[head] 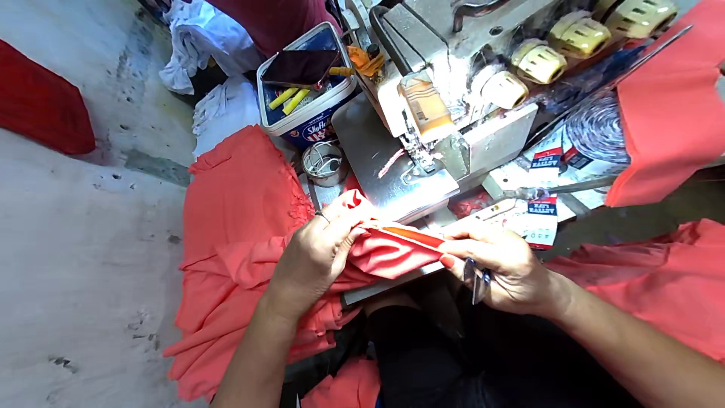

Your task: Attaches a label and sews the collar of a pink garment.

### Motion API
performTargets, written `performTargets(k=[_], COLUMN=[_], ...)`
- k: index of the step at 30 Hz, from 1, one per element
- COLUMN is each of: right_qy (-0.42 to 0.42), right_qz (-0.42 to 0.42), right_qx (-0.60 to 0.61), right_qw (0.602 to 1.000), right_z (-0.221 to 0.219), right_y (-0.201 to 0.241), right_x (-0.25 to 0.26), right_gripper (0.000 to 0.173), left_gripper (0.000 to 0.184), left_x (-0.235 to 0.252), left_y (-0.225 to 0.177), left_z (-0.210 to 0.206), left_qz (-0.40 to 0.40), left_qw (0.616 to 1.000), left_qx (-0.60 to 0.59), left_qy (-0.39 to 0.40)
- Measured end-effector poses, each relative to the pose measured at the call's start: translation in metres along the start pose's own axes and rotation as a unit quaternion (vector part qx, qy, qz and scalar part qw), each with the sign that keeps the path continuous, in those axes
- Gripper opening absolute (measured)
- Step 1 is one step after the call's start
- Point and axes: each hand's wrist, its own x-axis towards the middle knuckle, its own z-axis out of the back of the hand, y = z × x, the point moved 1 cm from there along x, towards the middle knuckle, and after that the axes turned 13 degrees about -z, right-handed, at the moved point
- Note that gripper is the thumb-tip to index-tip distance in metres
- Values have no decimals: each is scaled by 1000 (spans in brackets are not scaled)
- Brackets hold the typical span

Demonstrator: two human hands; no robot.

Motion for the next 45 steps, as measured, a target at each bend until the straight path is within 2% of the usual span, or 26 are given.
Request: performTargets(k=[12,19,21,23,25,28,30,32,37,39,42,45], right_qy=[-24,-85,-87,-73,-49,-18,-13,-21,-87,-129,-153,-160], right_qz=[-16,-63,-63,-54,-30,15,38,46,24,0,-55,-48], right_qx=[26,24,0,-22,-45,-61,-77,-90,-84,-104,-157,-170], right_qw=[999,994,994,996,997,998,996,995,992,986,974,971], right_z=[-3,-10,-11,-10,-8,-3,-1,-1,-5,-6,-10,-14], right_y=[-1,2,3,4,10,21,28,32,28,17,1,-9], right_x=[1,8,12,17,24,34,40,44,58,61,55,43], right_gripper=[19,14,13,12,15,16,14,15,14,20,30,29], left_gripper=[19,17,18,22,23,44,33,25,19,16,13,16], left_x=[5,9,10,12,18,33,37,37,44,51,65,85], left_y=[12,27,29,25,9,-23,-32,-30,-17,-3,25,45], left_z=[5,16,18,16,16,12,-1,-7,9,21,34,34], left_qz=[-8,87,112,116,114,47,-9,-23,22,57,91,104], left_qw=[997,972,972,978,982,996,999,998,996,993,983,966], left_qx=[-66,-186,-152,-45,38,15,-13,-27,-74,-95,-152,-203], left_qy=[41,112,143,168,143,80,49,44,39,28,-50,-123])
